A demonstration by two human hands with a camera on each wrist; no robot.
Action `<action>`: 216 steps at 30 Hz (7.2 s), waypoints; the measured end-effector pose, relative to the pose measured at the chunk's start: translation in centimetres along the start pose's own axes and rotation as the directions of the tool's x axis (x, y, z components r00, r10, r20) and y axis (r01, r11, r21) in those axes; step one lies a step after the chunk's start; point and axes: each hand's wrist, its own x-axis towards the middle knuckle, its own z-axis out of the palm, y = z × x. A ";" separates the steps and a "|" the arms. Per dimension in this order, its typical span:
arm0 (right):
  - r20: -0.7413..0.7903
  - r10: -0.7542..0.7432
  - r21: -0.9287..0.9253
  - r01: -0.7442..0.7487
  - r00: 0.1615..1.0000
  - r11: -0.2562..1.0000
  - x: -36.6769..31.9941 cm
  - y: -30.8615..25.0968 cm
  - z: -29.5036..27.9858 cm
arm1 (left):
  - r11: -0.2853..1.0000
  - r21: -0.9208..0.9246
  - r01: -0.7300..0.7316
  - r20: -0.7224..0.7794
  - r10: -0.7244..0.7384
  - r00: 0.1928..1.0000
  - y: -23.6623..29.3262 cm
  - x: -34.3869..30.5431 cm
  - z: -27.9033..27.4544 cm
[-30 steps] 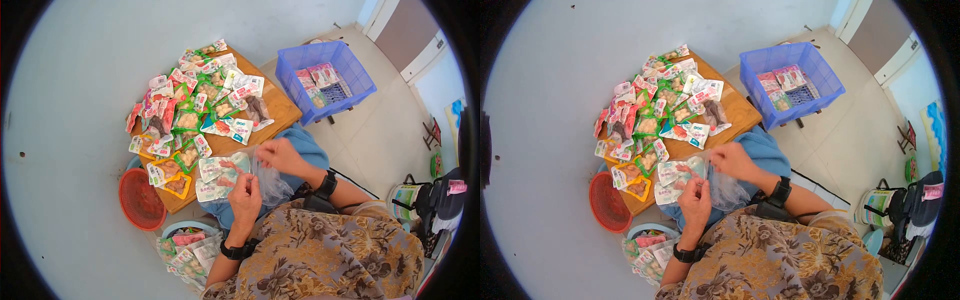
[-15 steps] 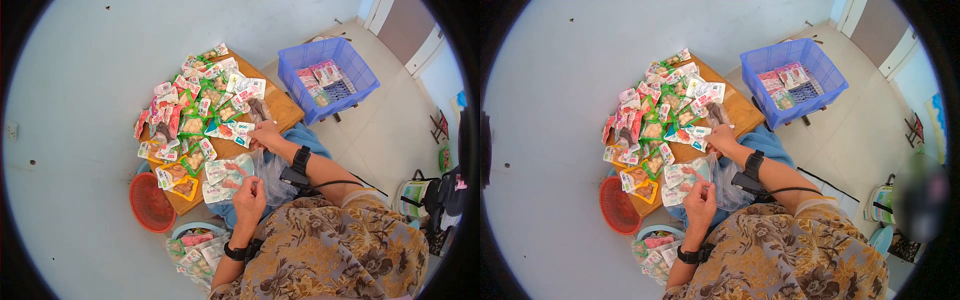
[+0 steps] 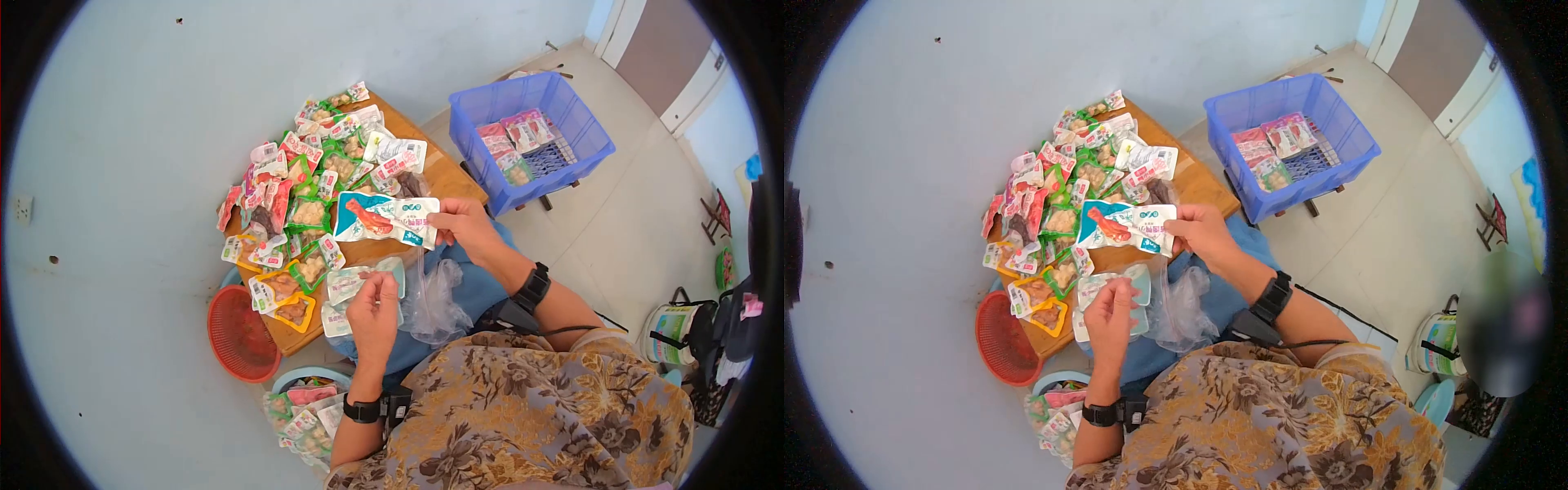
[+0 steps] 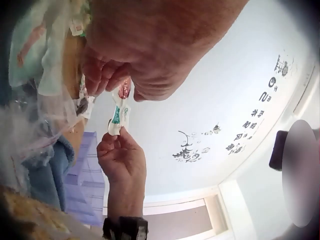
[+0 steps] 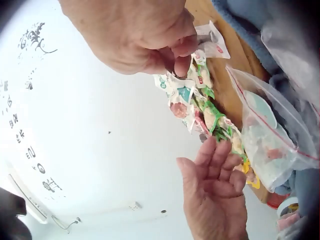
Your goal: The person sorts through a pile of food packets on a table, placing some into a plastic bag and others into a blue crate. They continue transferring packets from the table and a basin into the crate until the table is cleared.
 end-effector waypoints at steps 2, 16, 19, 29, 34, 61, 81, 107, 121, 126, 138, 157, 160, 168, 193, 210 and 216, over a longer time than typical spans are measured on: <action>0.094 -0.055 -0.030 0.058 0.994 0.998 -1.2 -0.6 -0.9 | 0.981 -0.189 0.049 0.095 -0.032 0.995 1.7 0.4 0.6; 0.398 0.260 -0.194 -0.196 0.880 0.961 -7.8 1.3 -1.4 | 0.941 -0.339 -0.005 0.255 0.097 0.962 3.3 -0.1 4.1; 0.437 0.097 -0.561 0.186 0.894 0.807 -6.9 -2.2 -4.2 | 0.956 -0.292 -0.010 0.273 0.094 0.957 3.3 -0.8 3.8; 0.517 0.170 -0.452 0.100 0.839 0.886 -7.3 -5.4 -10.1 | 0.988 0.081 -0.134 0.591 0.061 0.804 4.2 -2.3 3.7; 0.525 0.252 -0.597 0.140 0.813 0.790 -8.1 -3.8 -10.7 | 0.979 0.065 -0.191 0.612 0.112 0.783 3.7 -2.9 4.2; 0.166 0.257 -0.218 -0.219 0.952 0.951 -6.8 -0.4 -10.8 | 0.573 0.741 -0.350 0.198 0.311 0.929 -0.4 -3.2 3.7; 0.520 0.260 -0.005 -0.301 0.814 0.953 -5.0 4.8 -2.1 | 0.771 0.533 -0.349 0.012 0.406 0.914 0.4 -3.5 3.1; 0.642 0.318 -0.207 -0.242 0.697 0.948 1.0 11.9 7.2 | 0.793 0.402 -0.458 0.048 0.481 0.875 -0.6 -2.7 1.7; 0.680 0.381 0.160 -0.634 0.626 0.756 0.8 12.5 7.9 | 0.746 0.552 -0.374 -0.010 0.454 0.891 0.6 -1.0 1.9; 0.674 0.221 -0.128 -0.184 0.705 0.975 -1.0 9.2 6.0 | 0.787 0.534 -0.310 -0.029 0.383 0.923 -1.0 -0.1 2.5; 0.553 0.365 -0.373 -0.169 0.749 0.912 -0.4 4.2 0.2 | 0.959 0.187 -0.213 -0.065 0.229 0.971 -1.7 0.4 1.9; 0.166 0.088 -0.482 0.003 0.982 0.876 2.4 6.5 -3.4 | 0.946 0.223 -0.236 -0.033 0.249 0.968 -1.9 0.5 1.8; 0.121 0.095 -0.432 -0.034 0.988 0.901 2.6 8.1 -4.6 | 0.942 0.236 -0.240 -0.039 0.256 0.966 -1.9 0.4 1.9; 0.108 0.054 -0.201 -0.031 0.993 0.979 3.0 9.3 -6.0 | 0.942 0.229 -0.245 -0.038 0.261 0.965 -2.0 0.1 2.0; 0.022 0.055 -0.177 -0.050 0.998 0.983 3.1 8.9 -5.8 | 0.915 0.321 -0.246 0.026 0.251 0.968 -1.7 -0.2 2.4; 0.009 0.076 -0.135 -0.074 0.997 0.988 3.5 9.5 -6.2 | 0.938 0.289 -0.191 0.050 0.184 0.982 -2.5 0.1 2.9; 0.007 0.082 -0.138 -0.080 0.997 0.987 3.4 8.9 -5.6 | 0.922 0.316 -0.222 0.028 0.225 0.974 -2.3 0.0 2.7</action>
